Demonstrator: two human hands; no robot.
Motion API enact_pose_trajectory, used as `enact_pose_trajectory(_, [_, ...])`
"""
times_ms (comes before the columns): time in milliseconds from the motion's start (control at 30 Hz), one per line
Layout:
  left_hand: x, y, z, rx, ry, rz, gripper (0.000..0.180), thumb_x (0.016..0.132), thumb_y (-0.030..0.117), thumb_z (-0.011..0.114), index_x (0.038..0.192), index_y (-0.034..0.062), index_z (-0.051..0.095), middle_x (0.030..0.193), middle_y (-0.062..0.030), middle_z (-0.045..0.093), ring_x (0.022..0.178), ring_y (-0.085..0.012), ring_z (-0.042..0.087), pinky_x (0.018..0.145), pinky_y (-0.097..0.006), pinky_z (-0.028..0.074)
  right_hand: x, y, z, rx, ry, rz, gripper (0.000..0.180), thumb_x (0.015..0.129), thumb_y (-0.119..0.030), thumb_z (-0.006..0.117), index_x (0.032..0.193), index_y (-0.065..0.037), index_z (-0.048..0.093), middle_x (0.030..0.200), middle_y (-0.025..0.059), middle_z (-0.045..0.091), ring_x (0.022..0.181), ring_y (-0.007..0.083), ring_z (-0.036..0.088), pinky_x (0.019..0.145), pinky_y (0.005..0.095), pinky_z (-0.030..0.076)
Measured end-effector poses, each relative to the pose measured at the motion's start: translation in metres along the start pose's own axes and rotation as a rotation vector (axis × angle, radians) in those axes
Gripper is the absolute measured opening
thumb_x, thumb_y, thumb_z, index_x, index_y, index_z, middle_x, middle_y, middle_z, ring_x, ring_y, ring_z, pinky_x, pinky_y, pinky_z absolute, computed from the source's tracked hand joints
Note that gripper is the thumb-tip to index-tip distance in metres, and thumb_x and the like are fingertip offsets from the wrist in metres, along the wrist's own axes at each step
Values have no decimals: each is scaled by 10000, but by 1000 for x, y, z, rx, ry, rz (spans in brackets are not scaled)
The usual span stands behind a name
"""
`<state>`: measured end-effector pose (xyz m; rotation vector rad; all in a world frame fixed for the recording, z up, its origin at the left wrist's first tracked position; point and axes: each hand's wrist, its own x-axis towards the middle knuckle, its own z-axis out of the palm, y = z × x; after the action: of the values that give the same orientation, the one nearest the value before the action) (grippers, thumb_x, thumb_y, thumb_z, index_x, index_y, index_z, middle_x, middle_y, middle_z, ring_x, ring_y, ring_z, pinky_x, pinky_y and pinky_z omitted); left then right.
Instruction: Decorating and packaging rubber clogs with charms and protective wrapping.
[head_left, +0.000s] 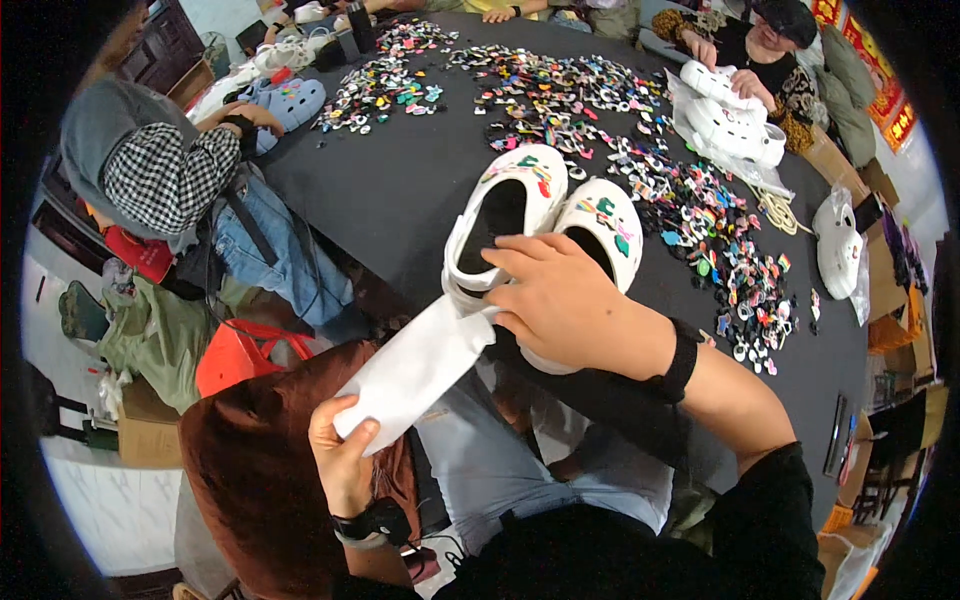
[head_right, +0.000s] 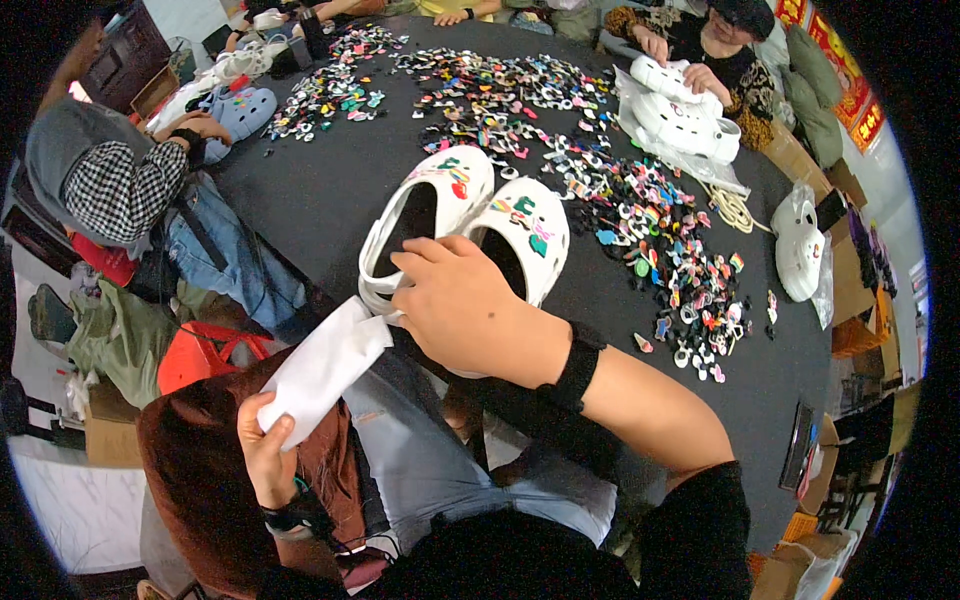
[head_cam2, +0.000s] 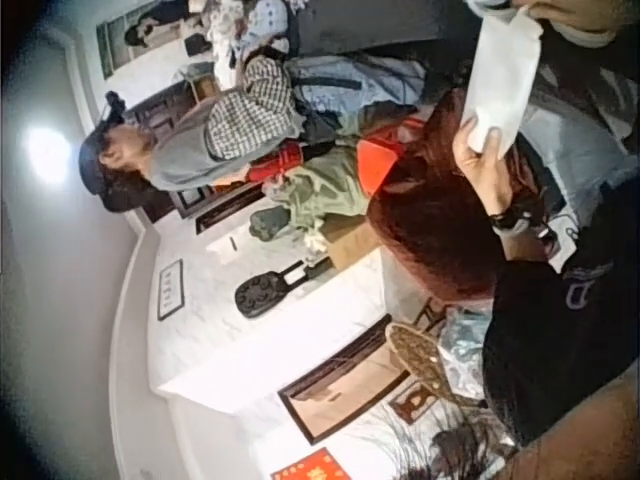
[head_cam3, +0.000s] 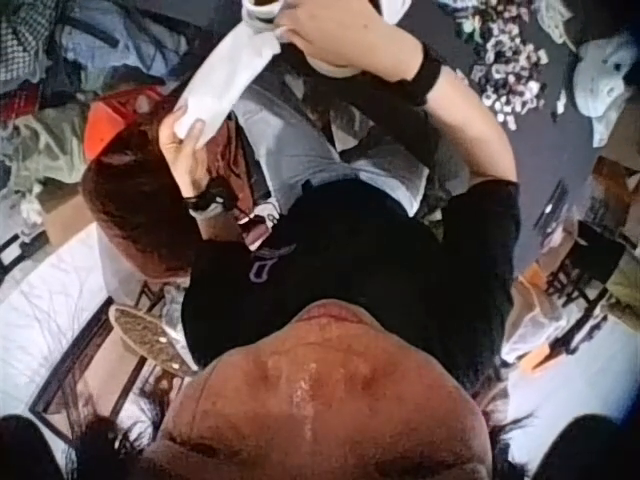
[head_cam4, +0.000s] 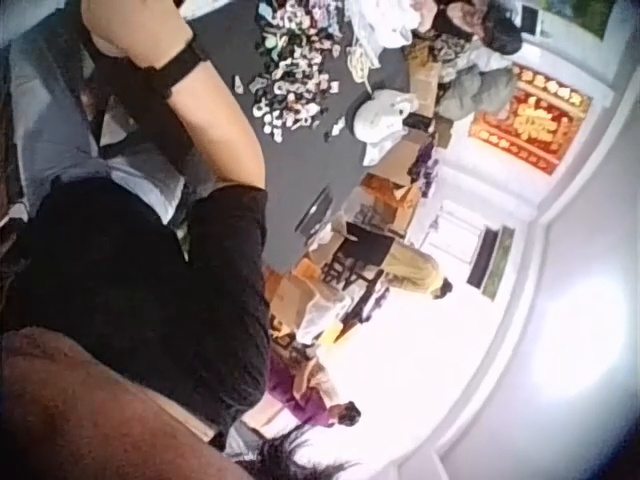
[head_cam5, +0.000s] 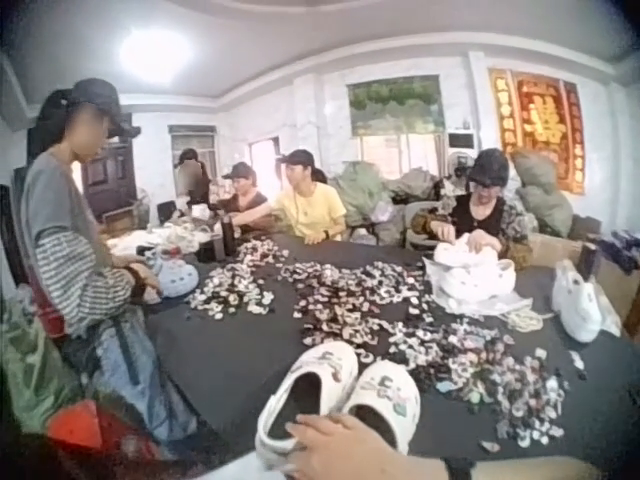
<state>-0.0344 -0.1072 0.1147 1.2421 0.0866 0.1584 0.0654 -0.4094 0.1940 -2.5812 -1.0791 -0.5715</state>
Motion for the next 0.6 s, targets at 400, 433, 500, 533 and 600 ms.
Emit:
enact_pose_trajectory(400, [45,0,53,412,-44,303,316,778,-86,709,1075,7,657,1134,-100,573,974,-176,609,822,-290,511,12,13,-4,479,21,212,418,845,15,539,1260,-30,566,1160,219,512,1062,376,533,933,410,432])
enact_pose_trajectory(433, [43,4,60,417,-33,307,316,778,-86,709,1075,7,657,1134,-100,573,974,-176,609,822,-290,511,14,12,-2,480,49,216,424,849,12,538,1270,-32,559,1173,219,511,1075,377,531,942,412,429])
enact_pose_trajectory(500, [42,5,83,472,-51,361,294,782,-66,717,1057,29,673,1139,-102,574,991,-192,605,839,-302,501,10,14,-3,473,59,209,428,855,7,542,1281,-35,553,1198,217,509,1090,378,528,952,413,425])
enact_pose_trajectory(533, [45,1,85,628,-47,578,290,779,-70,715,1044,41,683,1118,-108,575,965,-194,617,792,-289,538,11,13,-4,476,67,216,426,857,0,550,1282,-38,556,1201,215,510,1087,376,529,948,414,428])
enact_pose_trajectory(600, [42,8,96,566,-84,522,321,778,-94,703,1077,18,666,1079,-112,587,912,-185,641,674,-268,588,11,11,-4,483,73,219,425,859,-6,558,1282,-41,559,1204,214,512,1085,374,531,943,415,432])
